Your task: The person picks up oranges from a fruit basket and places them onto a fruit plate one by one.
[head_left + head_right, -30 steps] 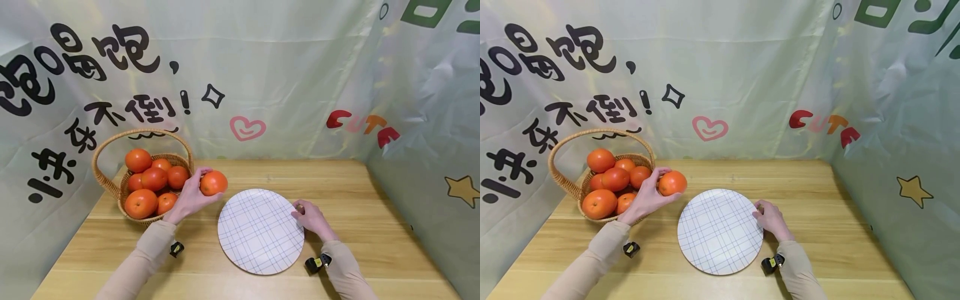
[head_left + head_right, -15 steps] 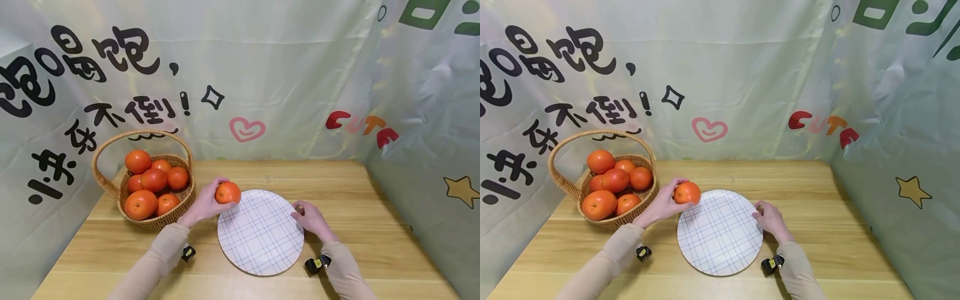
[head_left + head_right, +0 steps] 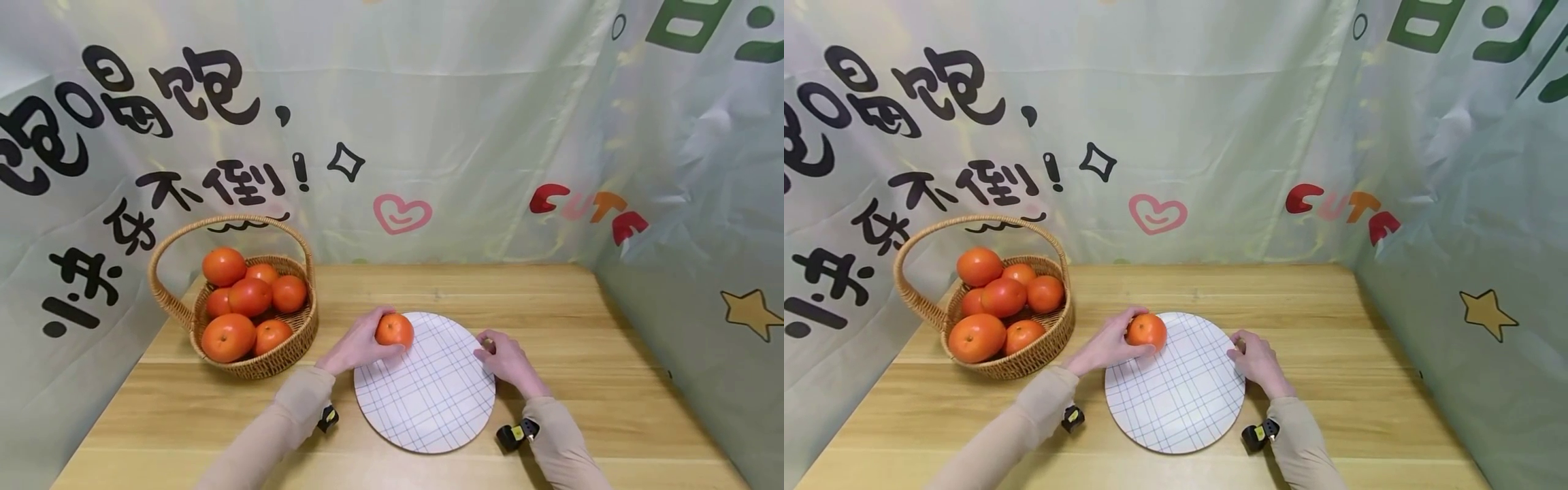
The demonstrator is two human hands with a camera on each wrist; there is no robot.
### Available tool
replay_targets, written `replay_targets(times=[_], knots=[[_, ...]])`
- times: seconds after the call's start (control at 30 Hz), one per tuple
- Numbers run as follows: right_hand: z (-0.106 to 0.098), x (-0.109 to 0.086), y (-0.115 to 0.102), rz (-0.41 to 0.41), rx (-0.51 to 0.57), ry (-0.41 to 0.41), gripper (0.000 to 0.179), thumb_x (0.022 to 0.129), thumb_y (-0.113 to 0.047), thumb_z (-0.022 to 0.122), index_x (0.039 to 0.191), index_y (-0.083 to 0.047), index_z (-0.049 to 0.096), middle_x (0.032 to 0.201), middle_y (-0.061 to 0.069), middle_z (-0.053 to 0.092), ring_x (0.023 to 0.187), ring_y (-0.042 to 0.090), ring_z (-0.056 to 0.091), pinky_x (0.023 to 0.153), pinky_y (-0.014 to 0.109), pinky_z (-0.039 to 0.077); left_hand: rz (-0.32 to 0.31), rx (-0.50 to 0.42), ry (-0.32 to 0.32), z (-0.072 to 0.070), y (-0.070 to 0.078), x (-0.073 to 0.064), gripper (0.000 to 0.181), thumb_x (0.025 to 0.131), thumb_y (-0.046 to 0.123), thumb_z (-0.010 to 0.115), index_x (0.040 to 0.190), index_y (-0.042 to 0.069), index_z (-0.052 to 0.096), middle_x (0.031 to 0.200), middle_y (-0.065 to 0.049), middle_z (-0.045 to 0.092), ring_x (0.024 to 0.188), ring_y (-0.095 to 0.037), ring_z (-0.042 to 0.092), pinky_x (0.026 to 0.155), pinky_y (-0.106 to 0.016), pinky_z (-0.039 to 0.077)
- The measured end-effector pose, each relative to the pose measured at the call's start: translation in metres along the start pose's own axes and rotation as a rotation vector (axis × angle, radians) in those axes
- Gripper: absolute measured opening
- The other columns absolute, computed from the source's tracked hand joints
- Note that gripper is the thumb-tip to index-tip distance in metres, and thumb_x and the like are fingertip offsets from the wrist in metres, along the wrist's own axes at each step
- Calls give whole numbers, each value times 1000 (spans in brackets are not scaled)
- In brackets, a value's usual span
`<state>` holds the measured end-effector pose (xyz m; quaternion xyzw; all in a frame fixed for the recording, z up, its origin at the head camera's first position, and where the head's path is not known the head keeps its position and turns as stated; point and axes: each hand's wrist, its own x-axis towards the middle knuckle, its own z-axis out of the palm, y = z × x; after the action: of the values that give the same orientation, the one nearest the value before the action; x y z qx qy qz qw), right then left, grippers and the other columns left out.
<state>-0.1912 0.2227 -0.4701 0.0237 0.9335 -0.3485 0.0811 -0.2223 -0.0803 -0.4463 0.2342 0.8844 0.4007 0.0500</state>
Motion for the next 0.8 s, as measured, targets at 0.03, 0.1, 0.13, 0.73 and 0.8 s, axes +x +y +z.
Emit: replay_targets(times=[0.03,0.1,0.13,0.73,0.8], knots=[[0,0,0,-1,0,0,27,96,-13,62,120,0,62,94,15,62,80,24,54,67,30,40,-8,-2,-7,1,0,1,67,84,28,80,141,9,49,131,-14,63,112,-27,64,93,-43,54],[1,0,0,-3,1,2,27,96,-12,62,120,0,62,93,15,62,80,23,54,67,30,40,-12,-4,-21,4,-1,2,67,86,31,78,142,10,48,130,-13,63,110,-26,64,93,-42,54],[1,0,0,-4,0,4,27,96,-12,62,120,0,62,93,15,62,80,23,54,67,30,40,-18,-6,-27,4,-1,3,69,87,33,78,144,10,47,130,-12,63,110,-25,63,94,-42,54],[1,-1,1,-19,-9,8,24,96,-13,62,117,-2,63,87,12,61,76,22,53,65,29,39,-30,-32,-120,10,3,17,77,92,42,72,152,11,35,137,-13,58,117,-26,61,99,-44,51],[2,-1,1,-17,-8,8,25,96,-13,62,118,-2,63,88,12,61,76,22,53,65,29,38,-38,-35,-127,11,3,18,78,92,42,72,153,12,34,138,-13,57,118,-26,60,101,-44,50]])
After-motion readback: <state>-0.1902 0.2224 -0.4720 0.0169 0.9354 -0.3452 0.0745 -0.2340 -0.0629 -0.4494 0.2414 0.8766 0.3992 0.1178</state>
